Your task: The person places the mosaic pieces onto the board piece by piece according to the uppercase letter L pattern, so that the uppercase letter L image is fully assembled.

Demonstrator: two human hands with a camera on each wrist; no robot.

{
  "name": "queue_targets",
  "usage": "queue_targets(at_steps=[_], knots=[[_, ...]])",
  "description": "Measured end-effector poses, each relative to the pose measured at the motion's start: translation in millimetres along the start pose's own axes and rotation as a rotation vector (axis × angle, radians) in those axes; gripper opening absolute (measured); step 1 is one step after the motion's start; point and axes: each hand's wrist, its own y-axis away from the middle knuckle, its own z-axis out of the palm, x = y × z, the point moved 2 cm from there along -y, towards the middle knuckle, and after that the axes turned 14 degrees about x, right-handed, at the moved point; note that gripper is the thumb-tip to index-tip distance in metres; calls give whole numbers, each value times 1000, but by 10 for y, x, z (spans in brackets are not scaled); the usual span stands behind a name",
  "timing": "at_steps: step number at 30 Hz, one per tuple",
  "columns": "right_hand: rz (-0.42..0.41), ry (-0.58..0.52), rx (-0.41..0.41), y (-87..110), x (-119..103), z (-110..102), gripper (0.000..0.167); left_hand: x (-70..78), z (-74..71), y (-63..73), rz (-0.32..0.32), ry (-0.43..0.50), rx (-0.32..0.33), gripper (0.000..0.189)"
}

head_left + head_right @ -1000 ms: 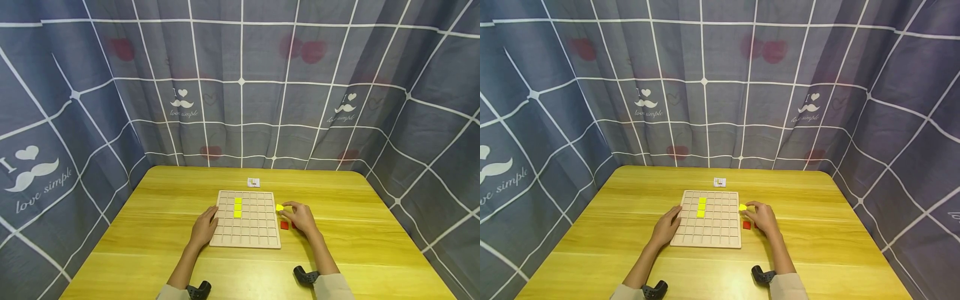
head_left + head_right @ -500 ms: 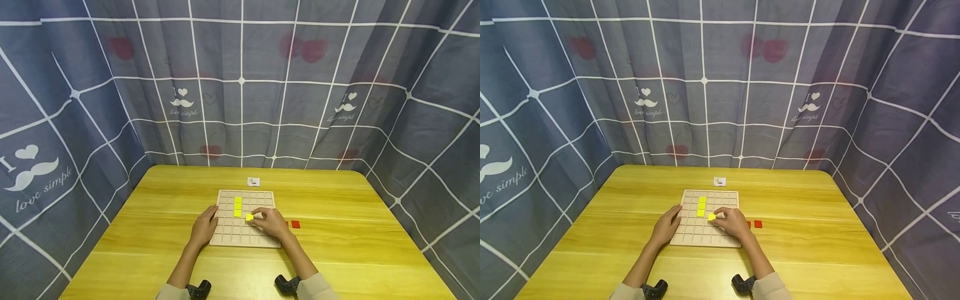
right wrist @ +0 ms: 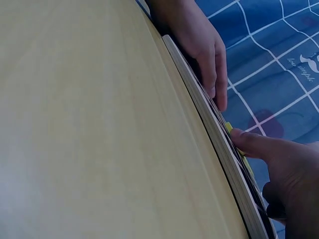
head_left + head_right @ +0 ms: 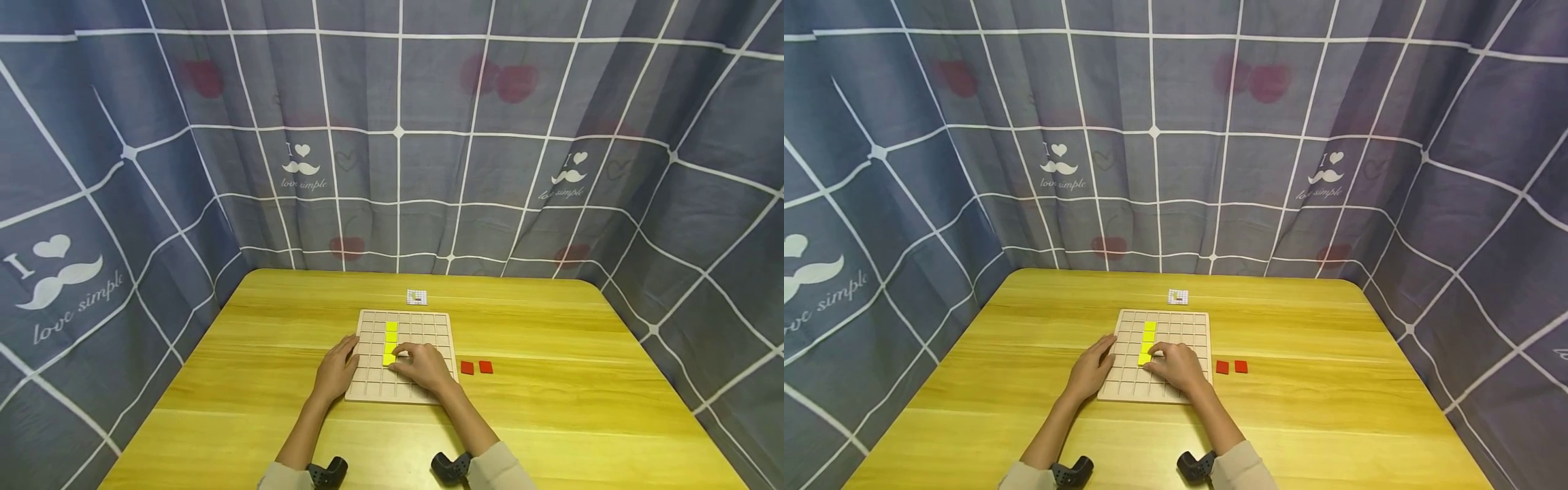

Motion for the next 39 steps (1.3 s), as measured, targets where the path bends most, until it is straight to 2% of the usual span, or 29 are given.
queue_targets(at_steps=[11,18,27,34,39], knots=[[-6,-2,-1,7,6,6,29,-4,5,2,-2,1,-5,42],[35,-33,-7,49,50,-51,28,-12,6,8,-7,-2,-6,41],[83,-142,68,214,328,-481,26,7,5,1,-5,7,-7,42],[99,-63,116,414,640,-819,26,-2,7,1,-5,-1,-4,42],[110,19,111,507,765,-983,27,1,6,-1,-6,0,-5,42]])
